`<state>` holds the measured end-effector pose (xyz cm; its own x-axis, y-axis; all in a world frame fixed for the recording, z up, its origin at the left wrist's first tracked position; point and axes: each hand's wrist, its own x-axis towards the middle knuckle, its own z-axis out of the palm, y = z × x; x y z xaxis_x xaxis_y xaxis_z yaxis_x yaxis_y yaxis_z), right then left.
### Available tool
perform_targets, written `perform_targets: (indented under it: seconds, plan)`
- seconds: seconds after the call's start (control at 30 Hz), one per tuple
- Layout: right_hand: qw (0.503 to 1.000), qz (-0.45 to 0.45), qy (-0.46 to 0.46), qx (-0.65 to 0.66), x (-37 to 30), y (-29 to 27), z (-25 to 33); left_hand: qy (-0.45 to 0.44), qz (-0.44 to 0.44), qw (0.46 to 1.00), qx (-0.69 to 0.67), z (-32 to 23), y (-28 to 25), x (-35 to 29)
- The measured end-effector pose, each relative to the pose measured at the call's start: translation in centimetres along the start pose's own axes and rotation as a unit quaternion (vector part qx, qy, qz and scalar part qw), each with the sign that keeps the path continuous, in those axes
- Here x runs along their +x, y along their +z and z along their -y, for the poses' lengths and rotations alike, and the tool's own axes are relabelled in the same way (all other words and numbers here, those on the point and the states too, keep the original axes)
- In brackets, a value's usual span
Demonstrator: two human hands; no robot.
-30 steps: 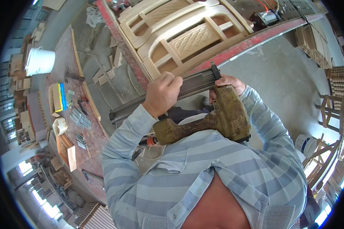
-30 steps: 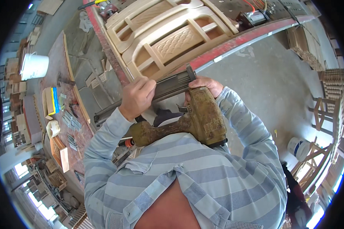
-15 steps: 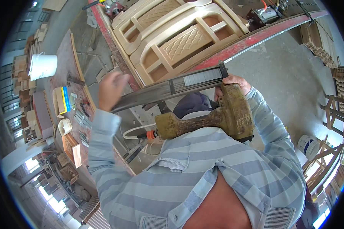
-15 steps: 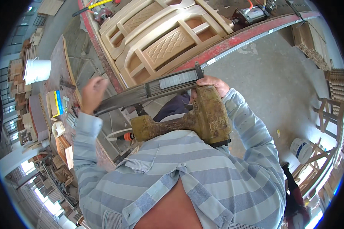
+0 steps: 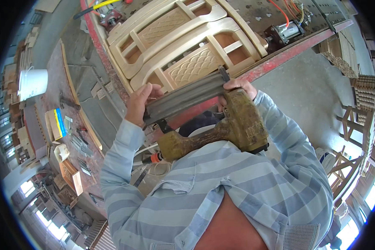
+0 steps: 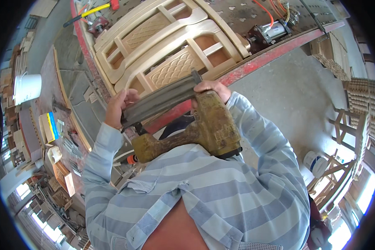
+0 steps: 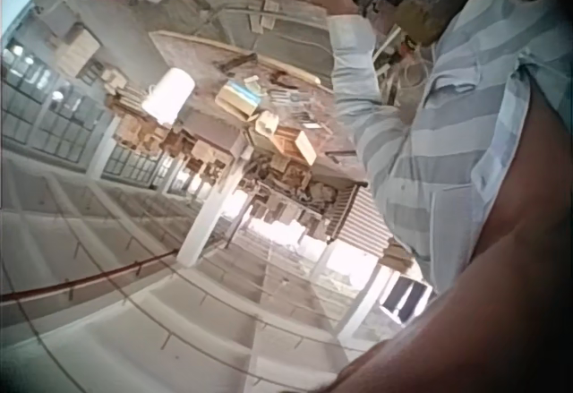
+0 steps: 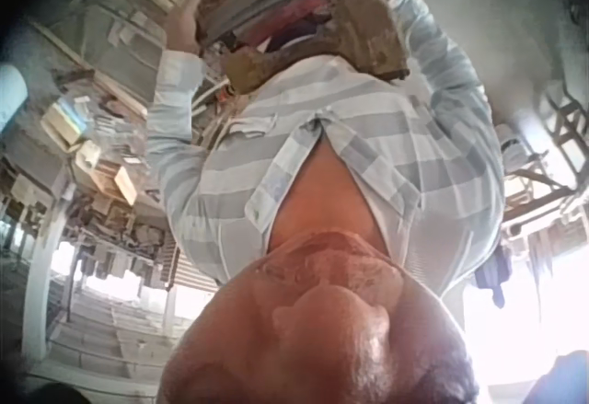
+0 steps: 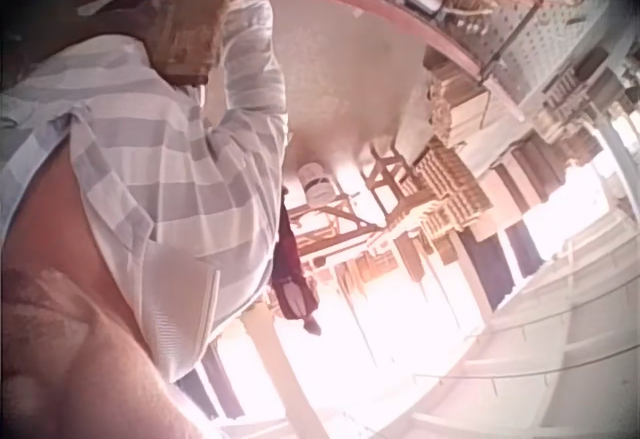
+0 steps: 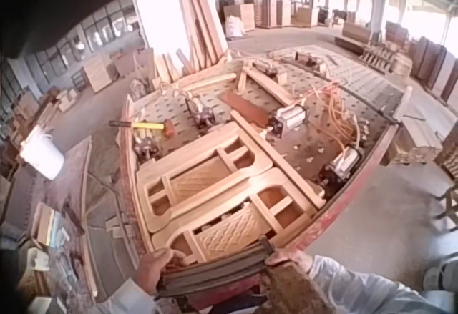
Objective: Assembling wooden frame components using a pneumatic nail gun and a specialized jig.
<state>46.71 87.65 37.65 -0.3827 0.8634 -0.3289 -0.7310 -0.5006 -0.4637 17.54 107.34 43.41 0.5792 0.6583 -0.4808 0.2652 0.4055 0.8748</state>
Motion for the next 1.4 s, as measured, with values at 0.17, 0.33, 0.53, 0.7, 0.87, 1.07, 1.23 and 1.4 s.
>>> perform_targets:
  seconds: [0.17,0.33,0.53,0.7,0.87,1.07,1.23,1.4]
  plan:
    - [0.998,0.040,0.049,0.016,0.3,-2.2,2.9,0.094,-0.134,0.936,0.313,-1.5,2.2,1.7]
    - [0.985,-0.011,0.116,0.124,-0.3,-5.4,5.5,0.304,0.104,0.812,0.487,-6.5,15.8,-1.2]
    - [0.982,-0.131,0.053,0.125,1.4,-7.3,8.9,0.219,0.114,0.813,0.527,-6.2,24.0,-0.2]
    - [0.948,-0.133,0.099,0.270,1.7,-4.1,11.0,0.088,0.099,0.956,0.260,-7.6,19.0,2.8]
    - [0.970,-0.143,0.089,0.175,2.1,-4.5,8.9,0.092,-0.038,0.862,0.498,-12.2,20.7,5.8]
    - [0.968,-0.224,-0.059,-0.094,4.9,-7.6,3.8,-0.198,0.023,0.875,0.442,-14.4,22.1,11.8]
    - [0.964,-0.238,-0.097,-0.060,5.7,-7.9,3.1,-0.163,0.096,0.839,0.511,-14.3,24.4,14.1]
    - [0.969,-0.228,-0.095,-0.001,6.2,-8.2,2.7,-0.161,0.116,0.783,0.589,-14.5,26.3,14.2]
